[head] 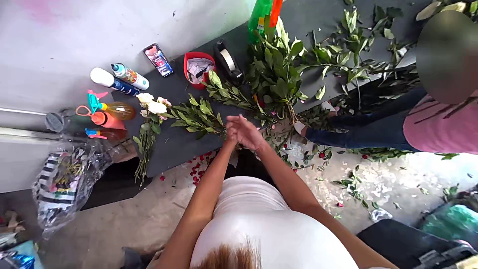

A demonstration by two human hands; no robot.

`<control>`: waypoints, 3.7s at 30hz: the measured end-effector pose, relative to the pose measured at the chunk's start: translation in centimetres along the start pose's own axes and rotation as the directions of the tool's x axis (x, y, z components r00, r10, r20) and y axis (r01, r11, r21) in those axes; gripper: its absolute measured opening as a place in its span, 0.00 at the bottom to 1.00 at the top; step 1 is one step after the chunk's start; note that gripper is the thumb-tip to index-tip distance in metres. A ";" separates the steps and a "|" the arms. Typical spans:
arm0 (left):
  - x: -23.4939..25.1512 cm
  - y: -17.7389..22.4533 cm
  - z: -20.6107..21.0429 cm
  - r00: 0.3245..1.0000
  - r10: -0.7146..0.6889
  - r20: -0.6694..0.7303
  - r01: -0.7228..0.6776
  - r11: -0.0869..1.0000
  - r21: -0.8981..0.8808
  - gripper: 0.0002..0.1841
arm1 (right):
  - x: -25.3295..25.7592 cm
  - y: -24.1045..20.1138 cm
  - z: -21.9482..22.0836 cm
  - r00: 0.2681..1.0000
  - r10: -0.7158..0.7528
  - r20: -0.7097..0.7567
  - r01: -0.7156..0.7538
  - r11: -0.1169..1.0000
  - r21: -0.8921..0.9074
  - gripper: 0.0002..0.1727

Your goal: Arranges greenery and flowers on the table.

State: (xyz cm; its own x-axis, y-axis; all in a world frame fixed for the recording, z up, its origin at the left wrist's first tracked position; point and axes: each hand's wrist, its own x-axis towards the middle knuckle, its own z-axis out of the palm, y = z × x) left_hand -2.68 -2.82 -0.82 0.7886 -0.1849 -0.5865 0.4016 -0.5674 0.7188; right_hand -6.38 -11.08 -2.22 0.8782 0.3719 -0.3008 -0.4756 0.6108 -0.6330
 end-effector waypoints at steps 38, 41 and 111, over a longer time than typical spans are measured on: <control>-0.4 11.8 -7.6 0.761 0.648 0.022 -0.518 0.628 -0.581 0.39 | -10.2 -7.5 -7.5 0.294 -0.950 -0.108 -0.157 0.063 -0.986 0.13; -0.1 12.3 -7.4 0.766 0.636 0.095 -0.446 0.632 -0.634 0.33 | -11.5 -7.2 -7.7 0.175 -0.985 -0.017 -0.177 -0.015 -0.984 0.12; -1.7 -12.4 -9.2 0.923 -0.241 -0.299 -0.026 0.738 -0.674 0.29 | -0.8 -5.5 -12.9 0.813 -0.165 -0.558 -0.488 0.329 -0.809 0.18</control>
State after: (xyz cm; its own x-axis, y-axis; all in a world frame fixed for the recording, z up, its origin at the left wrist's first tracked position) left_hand -4.74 11.90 -5.30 0.7709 0.2059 -0.6028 0.5898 0.1267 0.7975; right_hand -3.79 -23.71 -7.74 0.8217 -0.1884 -0.5379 -0.5430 -0.5455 -0.6384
